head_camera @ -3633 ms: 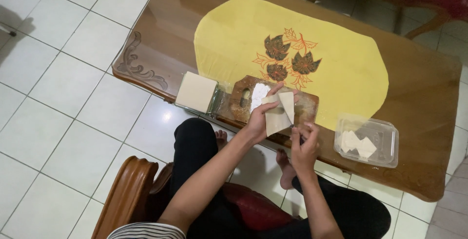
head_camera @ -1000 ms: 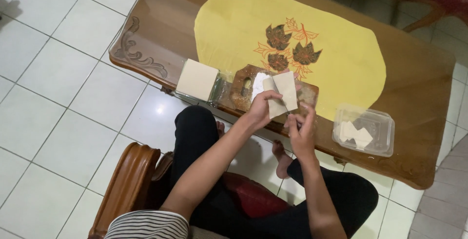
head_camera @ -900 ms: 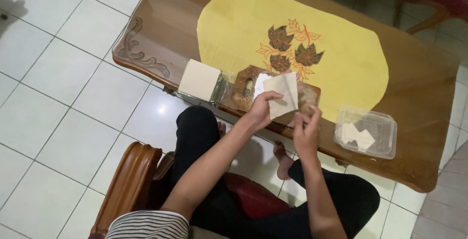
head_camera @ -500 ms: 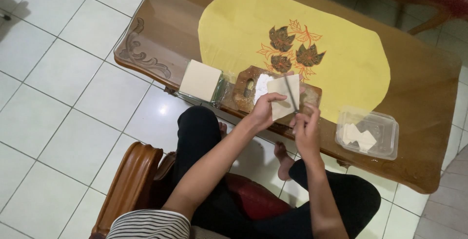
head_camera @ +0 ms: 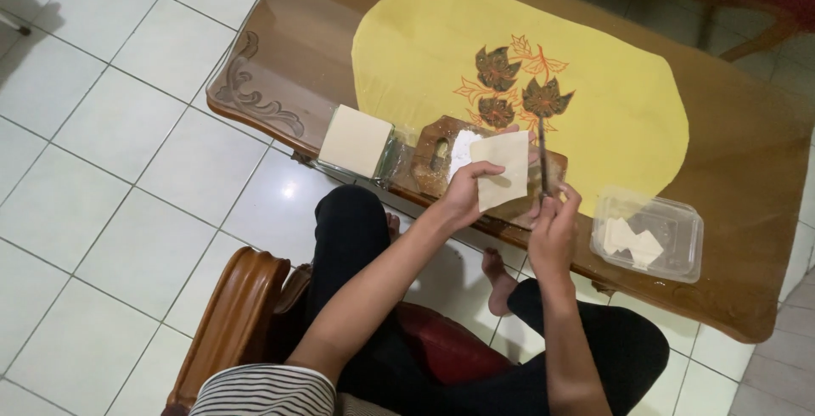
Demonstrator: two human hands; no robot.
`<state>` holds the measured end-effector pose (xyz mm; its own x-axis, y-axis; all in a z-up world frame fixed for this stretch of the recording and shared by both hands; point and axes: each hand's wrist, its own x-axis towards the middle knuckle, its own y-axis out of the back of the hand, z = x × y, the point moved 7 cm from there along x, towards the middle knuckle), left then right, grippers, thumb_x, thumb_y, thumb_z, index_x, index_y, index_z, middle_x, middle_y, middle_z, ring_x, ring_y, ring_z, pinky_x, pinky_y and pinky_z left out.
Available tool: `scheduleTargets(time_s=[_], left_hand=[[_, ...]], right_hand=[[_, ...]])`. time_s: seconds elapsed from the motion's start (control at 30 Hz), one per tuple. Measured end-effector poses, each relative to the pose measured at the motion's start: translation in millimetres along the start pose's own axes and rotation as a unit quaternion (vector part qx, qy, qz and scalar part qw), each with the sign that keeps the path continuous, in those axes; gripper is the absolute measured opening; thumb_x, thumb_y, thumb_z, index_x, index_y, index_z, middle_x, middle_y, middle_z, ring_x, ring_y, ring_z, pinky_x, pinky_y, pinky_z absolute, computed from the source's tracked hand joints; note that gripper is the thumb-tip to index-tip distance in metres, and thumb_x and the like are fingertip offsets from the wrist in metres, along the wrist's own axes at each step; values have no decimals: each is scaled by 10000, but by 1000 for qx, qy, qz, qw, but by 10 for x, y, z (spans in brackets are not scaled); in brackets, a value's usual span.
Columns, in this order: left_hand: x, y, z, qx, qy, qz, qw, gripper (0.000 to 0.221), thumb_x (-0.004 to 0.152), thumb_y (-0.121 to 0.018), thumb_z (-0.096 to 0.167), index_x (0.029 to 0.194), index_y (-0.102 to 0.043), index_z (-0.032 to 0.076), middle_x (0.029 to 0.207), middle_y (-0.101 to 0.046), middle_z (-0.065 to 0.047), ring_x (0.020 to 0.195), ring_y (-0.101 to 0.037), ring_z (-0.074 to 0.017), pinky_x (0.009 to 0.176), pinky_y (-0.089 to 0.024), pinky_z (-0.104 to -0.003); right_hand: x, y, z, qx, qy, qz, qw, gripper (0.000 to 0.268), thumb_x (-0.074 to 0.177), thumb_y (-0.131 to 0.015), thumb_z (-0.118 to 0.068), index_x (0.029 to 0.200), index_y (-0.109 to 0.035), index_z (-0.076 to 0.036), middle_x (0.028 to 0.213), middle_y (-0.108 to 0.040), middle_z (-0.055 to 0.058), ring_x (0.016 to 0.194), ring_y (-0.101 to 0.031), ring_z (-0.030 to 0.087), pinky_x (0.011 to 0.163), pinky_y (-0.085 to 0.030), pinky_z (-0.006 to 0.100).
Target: Applying paste to square food wrappers and stacking them in a plastic container
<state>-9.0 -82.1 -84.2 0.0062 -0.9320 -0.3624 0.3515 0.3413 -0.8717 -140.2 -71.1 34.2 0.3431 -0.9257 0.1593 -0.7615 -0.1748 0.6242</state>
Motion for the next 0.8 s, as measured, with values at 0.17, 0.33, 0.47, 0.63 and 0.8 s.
scheduleTargets(time_s=[0.17,0.33,0.47,0.63,0.8], left_hand=[[135,160,-127,1,2,-11,1000,509,847,-702,118,1342,-599,56,1257,-669,-174,1091,-690,-331,934,-568,-522],[144,227,-125,9,0,11,1000,553,823,-708,126,1356,-584,48,1255,-666,-172,1107,-679,-333,940,-562,-519],[221,351,-185,10,2,11,1000,516,831,-702,107,1334,-600,51,1255,-670,-184,1087,-693,-337,926,-567,-527],[-244,-296,240,11,6,16,1000,474,835,-694,124,1292,-628,17,1220,-678,-186,1069,-694,-331,928,-560,-532],[-600,-732,513,12,-3,39,999,560,804,-701,105,1349,-586,51,1248,-669,-177,1071,-695,-332,926,-569,-521]], right_hand=[[-37,-138,36,12,47,-25,998,282,1114,-367,-109,1388,-386,-46,749,-662,101,646,-622,263,678,-498,384],[-39,-117,-9,1,3,-44,999,312,1129,-374,-182,1395,-374,-18,775,-667,97,642,-622,276,658,-496,413],[-63,-59,73,14,7,-9,1000,299,1124,-402,-185,1387,-363,-50,800,-673,104,684,-633,260,715,-500,405],[-60,-209,46,43,35,-73,996,318,1096,-444,-186,1381,-389,-56,772,-677,99,668,-622,267,713,-509,393],[-25,-27,220,14,-30,-17,999,332,1113,-430,-224,1409,-351,-98,883,-695,155,723,-665,317,722,-512,462]])
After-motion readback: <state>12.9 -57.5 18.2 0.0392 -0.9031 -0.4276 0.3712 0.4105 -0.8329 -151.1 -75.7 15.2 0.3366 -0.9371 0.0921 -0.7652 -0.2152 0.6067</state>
